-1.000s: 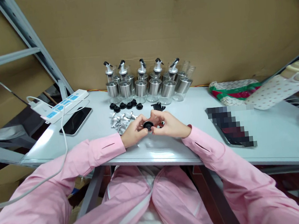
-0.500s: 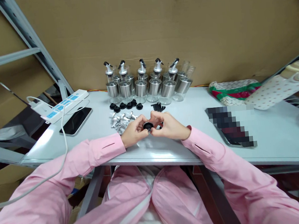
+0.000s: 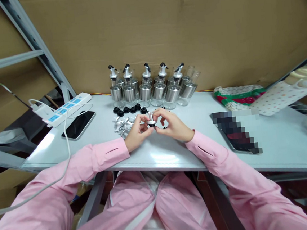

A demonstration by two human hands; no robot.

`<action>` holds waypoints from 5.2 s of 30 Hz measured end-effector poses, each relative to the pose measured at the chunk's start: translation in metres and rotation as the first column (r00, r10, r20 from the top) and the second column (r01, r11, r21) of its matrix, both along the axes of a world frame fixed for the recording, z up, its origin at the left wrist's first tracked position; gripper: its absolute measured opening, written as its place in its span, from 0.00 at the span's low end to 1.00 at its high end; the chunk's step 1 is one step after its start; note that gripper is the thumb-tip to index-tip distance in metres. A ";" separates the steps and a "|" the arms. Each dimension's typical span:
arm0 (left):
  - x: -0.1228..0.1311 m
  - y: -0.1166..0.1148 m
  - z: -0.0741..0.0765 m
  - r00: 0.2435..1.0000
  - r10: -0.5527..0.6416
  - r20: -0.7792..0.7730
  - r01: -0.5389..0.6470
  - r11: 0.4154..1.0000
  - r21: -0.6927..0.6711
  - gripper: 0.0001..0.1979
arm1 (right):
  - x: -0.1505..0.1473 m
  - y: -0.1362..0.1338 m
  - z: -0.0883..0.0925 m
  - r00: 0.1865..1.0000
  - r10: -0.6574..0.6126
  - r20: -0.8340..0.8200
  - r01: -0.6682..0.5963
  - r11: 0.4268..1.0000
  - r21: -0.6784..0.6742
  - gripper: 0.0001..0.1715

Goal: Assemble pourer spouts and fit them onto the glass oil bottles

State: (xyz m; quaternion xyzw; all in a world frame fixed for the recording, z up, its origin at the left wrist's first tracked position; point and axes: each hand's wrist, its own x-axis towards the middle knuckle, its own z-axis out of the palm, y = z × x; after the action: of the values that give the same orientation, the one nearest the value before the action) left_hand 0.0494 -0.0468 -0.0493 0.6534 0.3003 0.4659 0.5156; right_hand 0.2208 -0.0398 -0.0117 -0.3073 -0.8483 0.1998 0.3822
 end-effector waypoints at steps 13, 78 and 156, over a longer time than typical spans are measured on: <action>0.001 -0.002 0.000 0.994 -0.112 0.006 0.112 0.994 0.009 0.19 | 0.011 0.004 0.021 0.998 -0.031 -0.055 0.041 0.981 0.188 0.07; 0.001 0.000 0.004 0.978 -0.176 0.115 0.191 0.973 -0.133 0.28 | 0.015 0.022 0.006 0.936 -0.074 -0.346 -0.165 0.774 -0.612 0.17; 0.005 -0.004 0.008 0.981 -0.063 0.186 0.096 0.980 -0.174 0.36 | 0.007 0.013 -0.005 0.935 -0.263 -0.237 0.273 0.962 0.008 0.10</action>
State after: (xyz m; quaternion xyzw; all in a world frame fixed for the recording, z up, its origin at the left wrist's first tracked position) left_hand 0.0543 -0.0507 -0.0415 0.5705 0.2675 0.4722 0.6165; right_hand 0.2279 -0.0271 -0.0166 -0.3863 -0.7514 0.1634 0.5094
